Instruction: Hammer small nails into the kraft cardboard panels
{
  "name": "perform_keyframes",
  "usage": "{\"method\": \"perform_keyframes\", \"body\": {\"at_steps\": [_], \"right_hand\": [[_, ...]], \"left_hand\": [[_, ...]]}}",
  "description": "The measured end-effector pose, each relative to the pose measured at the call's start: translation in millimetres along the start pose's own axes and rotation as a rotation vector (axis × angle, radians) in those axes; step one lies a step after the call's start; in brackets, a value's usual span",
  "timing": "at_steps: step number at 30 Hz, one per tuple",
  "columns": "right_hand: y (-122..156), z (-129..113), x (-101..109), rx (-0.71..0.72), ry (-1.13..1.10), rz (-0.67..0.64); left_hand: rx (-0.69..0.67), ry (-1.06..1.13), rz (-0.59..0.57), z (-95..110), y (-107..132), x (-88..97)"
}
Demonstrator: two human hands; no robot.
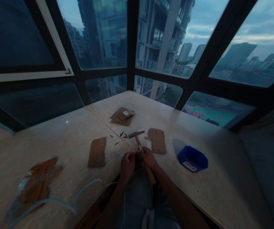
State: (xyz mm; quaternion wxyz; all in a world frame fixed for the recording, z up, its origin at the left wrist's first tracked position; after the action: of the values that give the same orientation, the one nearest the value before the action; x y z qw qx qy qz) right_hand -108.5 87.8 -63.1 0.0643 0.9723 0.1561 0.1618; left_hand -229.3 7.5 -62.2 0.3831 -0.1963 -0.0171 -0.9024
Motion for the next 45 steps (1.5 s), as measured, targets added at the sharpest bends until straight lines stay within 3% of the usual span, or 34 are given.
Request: {"method": "perform_keyframes", "body": {"at_steps": [4, 9, 11, 15, 19, 22, 25, 28, 32, 34, 36, 40, 45], "right_hand": [[-34.7, -2.3, -34.5, -0.074, 0.024, 0.025], [-52.6, -1.9, -57.6, -0.115, 0.060, 0.044], [-56.1, -2.1, -64.5, -0.127, 0.089, 0.034], [-61.4, -6.4, -73.3, -0.120, 0.178, 0.015], [-65.1, -16.5, -70.1, -0.055, 0.327, 0.019], [-64.2, -27.1, -56.5, 0.024, 0.456, 0.045], [-59.9, -36.2, -26.9, 0.090, 0.578, 0.105], [-55.9, -40.9, 24.9, 0.114, 0.693, 0.243], [-52.3, -33.8, 105.0, 0.032, 0.841, 0.466], [-51.6, -24.4, 129.4, -0.008, 0.893, 0.491], [-51.9, -12.8, 140.6, -0.036, 0.918, 0.474], [-55.6, 8.9, 141.1, -0.057, 0.876, 0.420], [-62.2, 19.6, 140.4, -0.008, 0.715, 0.382]], "left_hand": [[0.022, 0.020, 0.020, -9.2, 4.0, 18.2], [0.056, 0.077, 0.012, -13.5, 12.9, 30.8], [0.115, 0.118, -0.039, -15.6, 19.1, 26.9], [0.363, 0.273, -0.142, -23.6, 30.7, 11.7], [0.553, 0.505, -0.130, -27.4, 32.5, 2.0], [0.651, 0.615, -0.074, -32.2, 33.5, 1.0], [0.670, 0.689, -0.045, -36.1, 37.5, 1.8], [0.736, 0.730, 0.017, -45.5, 47.9, 3.4], [0.771, 0.782, 0.071, -51.9, 61.9, 4.1], [0.765, 0.776, 0.092, -53.3, 65.5, 5.2], [0.757, 0.764, 0.090, -55.0, 67.0, 5.8], [0.713, 0.715, 0.090, -63.8, 68.6, 12.8], [0.483, 0.547, 0.191, -66.9, 75.5, 50.0]]}}
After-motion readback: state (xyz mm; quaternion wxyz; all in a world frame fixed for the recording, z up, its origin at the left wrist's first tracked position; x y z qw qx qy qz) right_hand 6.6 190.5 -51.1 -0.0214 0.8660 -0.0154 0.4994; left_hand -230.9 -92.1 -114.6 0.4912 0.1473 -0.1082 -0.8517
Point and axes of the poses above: each hand's wrist, its own y-axis away from the middle knuckle, its own x-axis out of the back of the hand, z = x × y, the point moved 7 cm from there along -y, towards the middle knuckle, and after that the axes turned 12 degrees about z, right-handed, at the moved point
